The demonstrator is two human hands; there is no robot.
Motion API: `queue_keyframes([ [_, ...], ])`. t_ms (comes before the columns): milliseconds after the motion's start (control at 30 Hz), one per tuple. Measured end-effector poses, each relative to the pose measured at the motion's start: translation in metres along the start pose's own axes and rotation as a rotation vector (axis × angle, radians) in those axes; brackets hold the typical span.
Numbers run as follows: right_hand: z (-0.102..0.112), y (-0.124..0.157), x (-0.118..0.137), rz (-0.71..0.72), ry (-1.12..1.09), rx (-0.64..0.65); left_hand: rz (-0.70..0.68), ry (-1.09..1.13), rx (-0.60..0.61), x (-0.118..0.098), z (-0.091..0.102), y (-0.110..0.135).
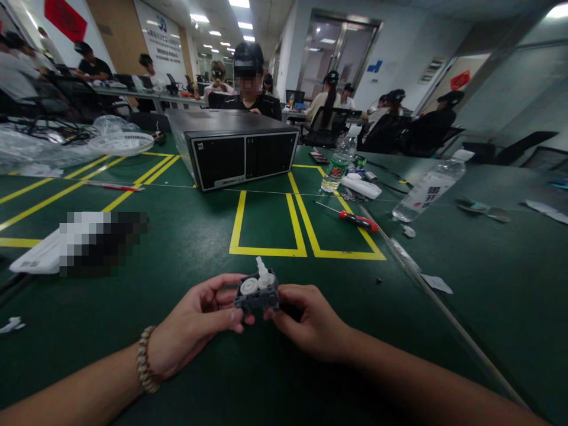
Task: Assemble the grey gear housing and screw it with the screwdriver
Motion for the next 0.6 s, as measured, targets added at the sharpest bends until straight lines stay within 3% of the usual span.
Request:
queue_keyframes([
  [600,0.0034,-0.0001,0.0073,0.019,0.044,0.017,0.015,-0.007,-0.013,-0.0017,-0.0007,0.0012],
])
Point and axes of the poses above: each hand's wrist, its own y-axis away from the middle knuckle, its own z-axis out of the back of the hand, x = y × z, the point moved 6 cm from there along -y, towards the middle knuckle
